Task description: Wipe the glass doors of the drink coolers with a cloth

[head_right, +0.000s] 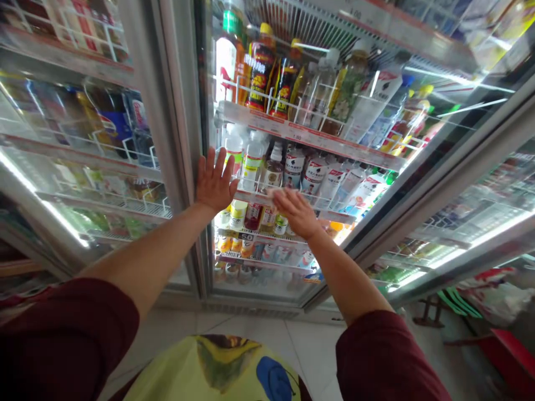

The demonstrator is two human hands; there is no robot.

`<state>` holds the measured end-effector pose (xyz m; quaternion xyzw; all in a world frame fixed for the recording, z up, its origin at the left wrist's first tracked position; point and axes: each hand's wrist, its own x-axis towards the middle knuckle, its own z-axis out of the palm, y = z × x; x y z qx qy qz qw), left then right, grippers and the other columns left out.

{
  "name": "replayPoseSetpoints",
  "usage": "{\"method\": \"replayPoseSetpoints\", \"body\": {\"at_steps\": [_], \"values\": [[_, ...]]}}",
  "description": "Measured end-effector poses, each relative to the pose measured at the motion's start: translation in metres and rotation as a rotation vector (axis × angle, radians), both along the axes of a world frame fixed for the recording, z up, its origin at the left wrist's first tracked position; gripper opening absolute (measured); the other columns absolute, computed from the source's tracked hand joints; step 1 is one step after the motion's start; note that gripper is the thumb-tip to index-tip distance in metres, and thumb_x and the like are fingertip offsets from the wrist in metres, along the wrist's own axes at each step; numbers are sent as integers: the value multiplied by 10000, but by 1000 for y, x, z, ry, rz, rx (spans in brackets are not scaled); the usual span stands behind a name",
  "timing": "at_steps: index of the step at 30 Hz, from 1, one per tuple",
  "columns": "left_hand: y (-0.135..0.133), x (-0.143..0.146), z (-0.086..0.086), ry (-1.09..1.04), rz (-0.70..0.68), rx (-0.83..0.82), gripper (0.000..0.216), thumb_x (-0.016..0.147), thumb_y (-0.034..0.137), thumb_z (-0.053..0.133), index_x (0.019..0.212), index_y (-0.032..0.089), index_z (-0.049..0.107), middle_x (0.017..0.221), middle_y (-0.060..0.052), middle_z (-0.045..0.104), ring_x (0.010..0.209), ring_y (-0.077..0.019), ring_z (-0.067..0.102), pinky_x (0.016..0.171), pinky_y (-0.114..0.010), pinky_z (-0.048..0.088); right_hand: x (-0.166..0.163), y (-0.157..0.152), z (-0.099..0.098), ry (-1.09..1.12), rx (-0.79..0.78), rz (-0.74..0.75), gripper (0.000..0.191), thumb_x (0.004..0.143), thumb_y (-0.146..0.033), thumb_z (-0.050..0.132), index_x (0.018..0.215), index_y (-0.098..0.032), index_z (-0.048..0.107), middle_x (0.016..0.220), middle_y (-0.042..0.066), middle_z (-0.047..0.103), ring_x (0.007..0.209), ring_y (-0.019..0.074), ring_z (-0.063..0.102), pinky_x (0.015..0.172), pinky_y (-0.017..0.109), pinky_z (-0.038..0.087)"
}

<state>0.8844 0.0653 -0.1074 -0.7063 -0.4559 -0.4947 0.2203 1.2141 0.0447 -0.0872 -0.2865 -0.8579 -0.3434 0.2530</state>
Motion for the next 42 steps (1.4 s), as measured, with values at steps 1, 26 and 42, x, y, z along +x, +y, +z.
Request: {"method": "replayPoseSetpoints", "body": {"at_steps": [1, 26, 42], "values": [[0, 0, -1, 4, 4, -9, 714, 1044, 349, 490, 1728, 201, 349, 1794, -103, 279, 1705, -302, 2, 1405, -610, -29, 2, -2, -11, -108, -38, 43, 695, 1069, -62, 381, 1694, -365, 418, 1621, 3, 622, 1558, 193, 531, 1338, 445, 443], [-148, -227, 3, 178, 233, -50, 670, 1102, 364, 443, 1730, 227, 256, 1818, -57, 240, 1705, -264, 175, 1410, -552, 218, -306, -33, 61, 129, 112, 479, 508, 1157, -219, 310, 1593, -315, 554, 1676, -25, 564, 1696, 167, 241, 1395, 493, 350], [-173, -436, 4, 96, 321, -444, 728, 1061, 537, 482, 1712, 249, 329, 1826, 24, 176, 1720, -247, 85, 1446, -560, 59, -482, 16, 3, 474, -81, 287, 584, 1138, -232, 221, 1681, -234, 437, 1746, 122, 451, 1722, 292, 188, 1371, 690, 228]]}}
